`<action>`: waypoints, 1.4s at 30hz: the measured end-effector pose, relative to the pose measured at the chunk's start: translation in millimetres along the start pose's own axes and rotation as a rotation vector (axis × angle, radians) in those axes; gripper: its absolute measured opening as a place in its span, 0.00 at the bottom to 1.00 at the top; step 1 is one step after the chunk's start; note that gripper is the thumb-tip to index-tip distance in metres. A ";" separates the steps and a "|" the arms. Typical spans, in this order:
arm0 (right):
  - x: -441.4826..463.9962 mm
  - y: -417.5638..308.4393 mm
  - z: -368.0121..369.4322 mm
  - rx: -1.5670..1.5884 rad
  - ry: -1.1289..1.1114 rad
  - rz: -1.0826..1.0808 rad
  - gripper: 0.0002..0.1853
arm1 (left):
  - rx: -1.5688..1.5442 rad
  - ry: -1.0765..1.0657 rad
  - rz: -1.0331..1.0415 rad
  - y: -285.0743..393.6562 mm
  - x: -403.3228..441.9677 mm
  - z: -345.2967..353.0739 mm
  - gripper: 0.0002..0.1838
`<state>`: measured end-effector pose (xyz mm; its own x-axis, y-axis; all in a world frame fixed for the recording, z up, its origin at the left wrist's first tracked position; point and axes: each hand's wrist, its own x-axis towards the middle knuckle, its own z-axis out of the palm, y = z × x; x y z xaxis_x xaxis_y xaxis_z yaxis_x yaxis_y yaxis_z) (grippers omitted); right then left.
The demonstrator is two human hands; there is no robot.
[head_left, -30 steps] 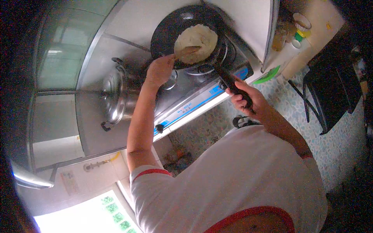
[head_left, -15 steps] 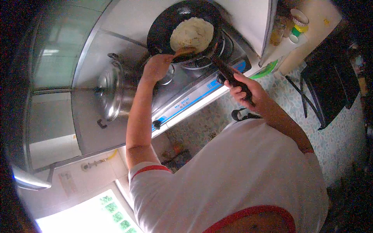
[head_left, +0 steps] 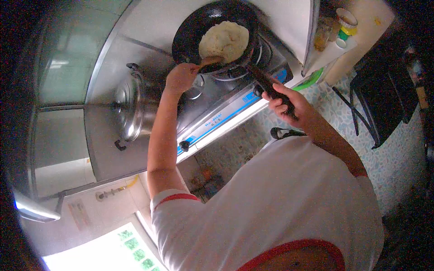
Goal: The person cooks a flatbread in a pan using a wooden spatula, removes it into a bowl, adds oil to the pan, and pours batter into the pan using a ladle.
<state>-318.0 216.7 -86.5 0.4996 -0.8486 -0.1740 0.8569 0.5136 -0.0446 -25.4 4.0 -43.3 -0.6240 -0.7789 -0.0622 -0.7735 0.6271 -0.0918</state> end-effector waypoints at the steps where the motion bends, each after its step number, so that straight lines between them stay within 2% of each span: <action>1: -0.5 1.3 -0.7 -0.013 0.014 -0.001 0.14 | -0.056 -0.064 -0.037 4.9 3.4 -15.7 0.14; 2: -1.0 1.9 -0.2 -0.029 0.024 -0.007 0.14 | -0.109 -0.122 -0.069 7.7 8.9 -26.5 0.15; 5: 0.6 0.5 -6.2 -0.041 -0.013 0.025 0.13 | -0.034 0.166 -0.116 6.6 35.4 -29.2 0.16; 8: 0.1 3.4 2.0 -0.002 0.047 0.014 0.13 | -0.156 0.214 -0.054 8.1 79.4 6.9 0.15; 11: 0.4 1.8 -1.8 -0.017 0.036 0.011 0.15 | 0.051 0.084 -0.094 20.6 93.9 19.4 0.15; 14: 0.6 3.2 -1.4 -0.057 0.008 -0.017 0.16 | 0.139 0.042 -0.044 16.3 105.0 42.4 0.15; 17: 2.7 4.9 -6.1 -0.006 0.012 -0.002 0.16 | 0.331 -0.111 0.056 26.2 104.2 10.5 0.15; 20: 2.0 4.7 -5.7 -0.003 0.022 0.004 0.16 | 0.023 0.181 0.152 37.3 110.0 8.9 0.14; 24: 0.6 3.7 -2.6 -0.029 -0.011 -0.015 0.16 | -0.076 0.159 0.024 57.6 110.0 35.2 0.16; 26: 0.5 4.2 -1.8 -0.002 0.027 0.005 0.16 | -0.084 0.093 0.068 54.0 100.5 30.5 0.16; 28: 0.9 6.2 -5.6 -0.009 -0.002 -0.009 0.15 | -0.090 0.037 0.116 58.1 84.4 5.2 0.16; 31: 1.7 4.1 -1.7 0.008 0.030 -0.016 0.15 | -0.125 0.035 -0.024 74.0 42.6 -44.0 0.16; 35: -0.6 4.7 -1.7 0.019 0.033 0.005 0.15 | -0.157 -0.208 0.005 65.0 14.4 -32.9 0.15; 38: -1.1 6.4 -0.9 -0.017 0.009 -0.011 0.14 | -0.309 -0.071 0.125 50.7 6.5 -23.5 0.13; 41: -2.4 5.7 3.4 -0.008 0.066 -0.013 0.13 | -0.327 -0.110 -0.151 42.7 -1.8 -59.2 0.13; 42: -2.7 6.2 3.4 -0.019 0.057 -0.017 0.13 | -0.252 -0.110 -0.132 25.9 -2.8 -55.2 0.13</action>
<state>-313.6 221.8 -82.9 0.4766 -0.8490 -0.2283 0.8624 0.5019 -0.0663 -49.8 22.9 9.4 -0.5108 -0.8417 -0.1750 -0.8590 0.4918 0.1420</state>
